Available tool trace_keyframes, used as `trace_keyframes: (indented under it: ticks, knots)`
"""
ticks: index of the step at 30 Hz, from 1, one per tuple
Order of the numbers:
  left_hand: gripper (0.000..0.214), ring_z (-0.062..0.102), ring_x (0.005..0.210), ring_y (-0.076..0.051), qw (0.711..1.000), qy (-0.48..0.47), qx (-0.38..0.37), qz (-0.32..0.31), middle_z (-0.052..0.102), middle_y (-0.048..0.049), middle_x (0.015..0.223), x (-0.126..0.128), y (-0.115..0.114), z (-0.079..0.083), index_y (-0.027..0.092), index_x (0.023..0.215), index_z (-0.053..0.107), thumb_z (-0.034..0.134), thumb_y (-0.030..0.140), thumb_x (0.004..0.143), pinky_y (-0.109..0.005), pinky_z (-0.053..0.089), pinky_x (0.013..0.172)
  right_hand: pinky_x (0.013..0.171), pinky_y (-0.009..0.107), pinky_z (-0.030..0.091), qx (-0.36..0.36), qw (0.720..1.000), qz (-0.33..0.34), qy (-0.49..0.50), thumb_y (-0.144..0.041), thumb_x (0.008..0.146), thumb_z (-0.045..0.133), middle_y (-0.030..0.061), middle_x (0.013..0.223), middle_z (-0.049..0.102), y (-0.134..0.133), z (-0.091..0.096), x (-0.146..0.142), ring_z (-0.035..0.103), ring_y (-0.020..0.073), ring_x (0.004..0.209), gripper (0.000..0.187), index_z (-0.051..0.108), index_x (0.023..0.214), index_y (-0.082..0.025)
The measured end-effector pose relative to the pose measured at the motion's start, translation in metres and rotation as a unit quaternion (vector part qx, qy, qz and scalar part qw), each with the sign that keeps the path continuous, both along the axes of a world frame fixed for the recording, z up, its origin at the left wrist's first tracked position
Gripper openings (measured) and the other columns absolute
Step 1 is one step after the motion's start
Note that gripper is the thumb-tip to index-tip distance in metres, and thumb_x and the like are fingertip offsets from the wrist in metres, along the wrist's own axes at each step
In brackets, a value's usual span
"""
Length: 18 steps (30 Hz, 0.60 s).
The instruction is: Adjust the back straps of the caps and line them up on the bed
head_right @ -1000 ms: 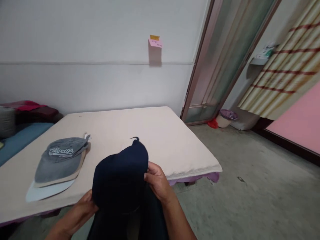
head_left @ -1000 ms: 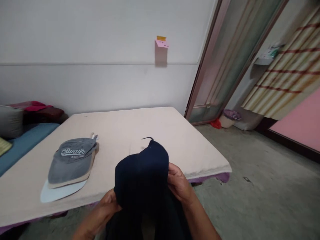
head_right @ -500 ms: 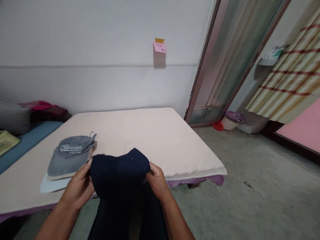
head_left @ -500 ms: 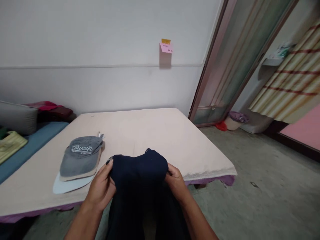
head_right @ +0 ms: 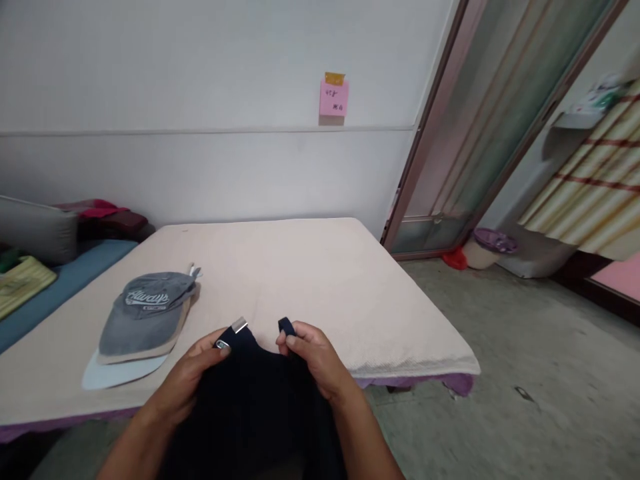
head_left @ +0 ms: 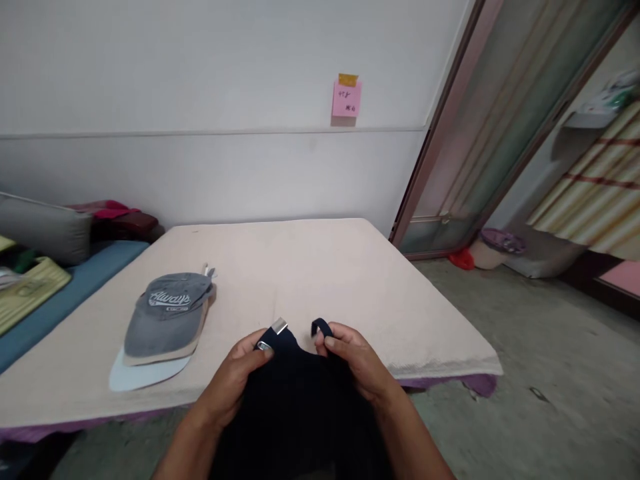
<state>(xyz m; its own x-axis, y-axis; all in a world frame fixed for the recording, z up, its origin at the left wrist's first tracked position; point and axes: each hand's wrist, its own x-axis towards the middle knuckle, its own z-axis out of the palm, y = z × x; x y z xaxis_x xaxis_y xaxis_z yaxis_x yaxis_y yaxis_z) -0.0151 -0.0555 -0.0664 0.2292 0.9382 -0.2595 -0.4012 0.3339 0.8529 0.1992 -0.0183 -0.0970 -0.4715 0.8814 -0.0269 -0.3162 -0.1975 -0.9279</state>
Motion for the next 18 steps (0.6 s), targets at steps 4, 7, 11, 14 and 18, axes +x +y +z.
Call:
trace_keyframes:
  ticks: [4, 7, 11, 14, 18]
  knots:
    - [0.028, 0.063, 0.065, -0.018, 0.998, 0.046, -0.021, 0.036, 0.073, -0.0041, 0.08, 0.002, 0.009, -0.004, 0.02, 0.101, 0.071, 0.068, 0.026, 0.074, -0.027, 0.047, 0.064, 0.063, 0.025, 0.039, 0.006, 0.999, -0.021, 0.023, -0.015, 0.075, 0.055, 0.0015, 0.07, 0.059, 0.012, 0.004, -0.005, 0.053, 0.0128, 0.065, 0.011, 0.062, 0.084, -0.016]
    - [0.024, 0.063, 0.066, -0.018, 0.996, 0.083, -0.01, 0.044, 0.073, -0.0029, 0.079, 0.005, 0.019, -0.005, 0.021, 0.094, 0.073, 0.07, 0.031, 0.073, -0.026, 0.047, 0.064, 0.055, 0.024, 0.036, 0.025, 0.997, -0.02, 0.071, -0.018, 0.079, 0.055, -0.0006, 0.063, 0.055, 0.026, 0.007, -0.004, 0.048, 0.01, 0.055, 0.009, 0.06, 0.086, -0.015]
    - [0.018, 0.059, 0.059, -0.015, 0.996, 0.087, 0.018, 0.002, 0.068, -0.0006, 0.067, 0.014, 0.039, -0.017, 0.018, 0.078, 0.07, 0.065, 0.035, 0.077, -0.022, 0.043, 0.056, 0.042, 0.02, 0.021, 0.019, 0.995, 0.005, 0.096, -0.033, 0.09, 0.047, -0.0056, 0.053, 0.043, 0.049, 0.003, -0.005, 0.029, 0.0047, 0.04, 0.021, 0.058, 0.088, -0.015]
    - [0.016, 0.058, 0.057, -0.013, 0.997, 0.066, 0.019, -0.025, 0.066, -0.0003, 0.066, 0.018, 0.058, -0.031, 0.017, 0.078, 0.067, 0.065, 0.033, 0.077, -0.021, 0.042, 0.056, 0.039, 0.019, 0.016, 0.01, 0.997, 0.014, 0.078, -0.038, 0.091, 0.046, -0.0066, 0.052, 0.041, 0.067, -0.009, -0.006, 0.023, 0.0032, 0.037, 0.025, 0.057, 0.088, -0.015]
    - [0.013, 0.055, 0.052, -0.01, 0.998, 0.06, 0.012, -0.033, 0.065, 0.0001, 0.064, 0.017, 0.085, -0.045, 0.016, 0.08, 0.066, 0.067, 0.028, 0.075, -0.019, 0.04, 0.052, 0.04, 0.019, 0.016, -0.01, 0.998, 0.009, 0.057, -0.038, 0.088, 0.05, -0.0068, 0.053, 0.041, 0.084, -0.028, -0.007, 0.024, 0.0024, 0.038, 0.025, 0.057, 0.086, -0.015]
